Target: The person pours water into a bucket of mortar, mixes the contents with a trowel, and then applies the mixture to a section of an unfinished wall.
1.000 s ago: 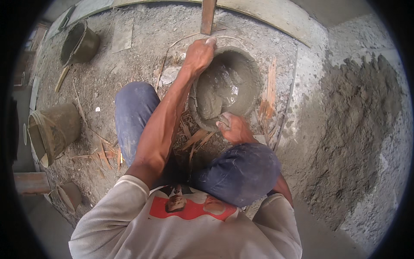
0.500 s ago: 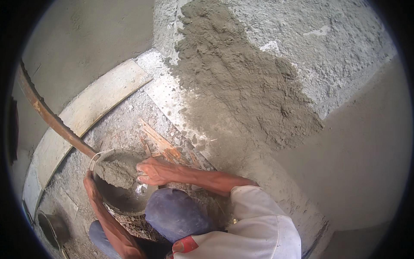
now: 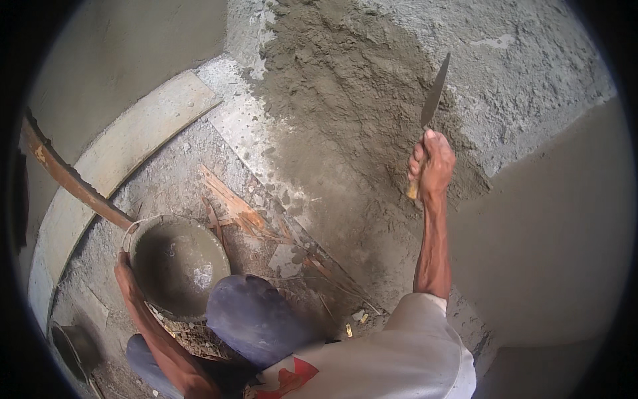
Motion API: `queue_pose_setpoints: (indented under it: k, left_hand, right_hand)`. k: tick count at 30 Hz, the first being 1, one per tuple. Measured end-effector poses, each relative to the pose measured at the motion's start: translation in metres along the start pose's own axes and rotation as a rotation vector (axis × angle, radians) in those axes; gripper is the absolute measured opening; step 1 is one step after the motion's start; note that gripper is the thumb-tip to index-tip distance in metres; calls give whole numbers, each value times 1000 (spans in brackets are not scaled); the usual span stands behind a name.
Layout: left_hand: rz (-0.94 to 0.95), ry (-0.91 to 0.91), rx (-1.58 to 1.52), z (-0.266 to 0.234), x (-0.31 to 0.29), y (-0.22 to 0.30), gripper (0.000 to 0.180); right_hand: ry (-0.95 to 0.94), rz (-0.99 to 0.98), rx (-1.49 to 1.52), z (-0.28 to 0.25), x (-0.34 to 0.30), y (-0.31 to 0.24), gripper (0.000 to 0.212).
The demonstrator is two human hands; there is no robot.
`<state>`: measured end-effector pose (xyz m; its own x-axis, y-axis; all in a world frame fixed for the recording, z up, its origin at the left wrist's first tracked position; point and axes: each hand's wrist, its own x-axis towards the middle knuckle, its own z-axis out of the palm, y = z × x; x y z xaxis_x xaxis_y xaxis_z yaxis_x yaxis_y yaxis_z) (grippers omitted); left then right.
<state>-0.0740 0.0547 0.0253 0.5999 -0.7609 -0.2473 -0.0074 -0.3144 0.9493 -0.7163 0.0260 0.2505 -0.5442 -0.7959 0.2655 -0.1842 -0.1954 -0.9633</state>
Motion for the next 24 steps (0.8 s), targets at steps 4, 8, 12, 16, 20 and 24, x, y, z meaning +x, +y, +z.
queue_pose_setpoints:
  k: [4, 8, 12, 16, 20, 24]
  left_hand:
    - [-37, -26, 84, 0, 15, -6, 42]
    - [9, -55, 244, 42, -1, 17, 53]
    - [64, 9, 353, 20, -13, 19, 62]
    - [85, 12, 359, 4, -27, 16, 61]
    - [203, -44, 358, 19, -30, 17, 56]
    - [250, -32, 359, 24, -28, 13, 52]
  right_hand:
    - [-210, 418, -61, -7, -111, 72, 26]
    - [-544, 391, -396, 46, -223, 168, 31]
    - [-1051, -100, -697, 167, -279, 174, 38]
    - [-1209, -456, -835, 259, -279, 192, 37]
    - [-1358, -753, -1039, 297, -270, 224, 36]
    - [-1636, -733, -843, 297, -289, 229, 35]
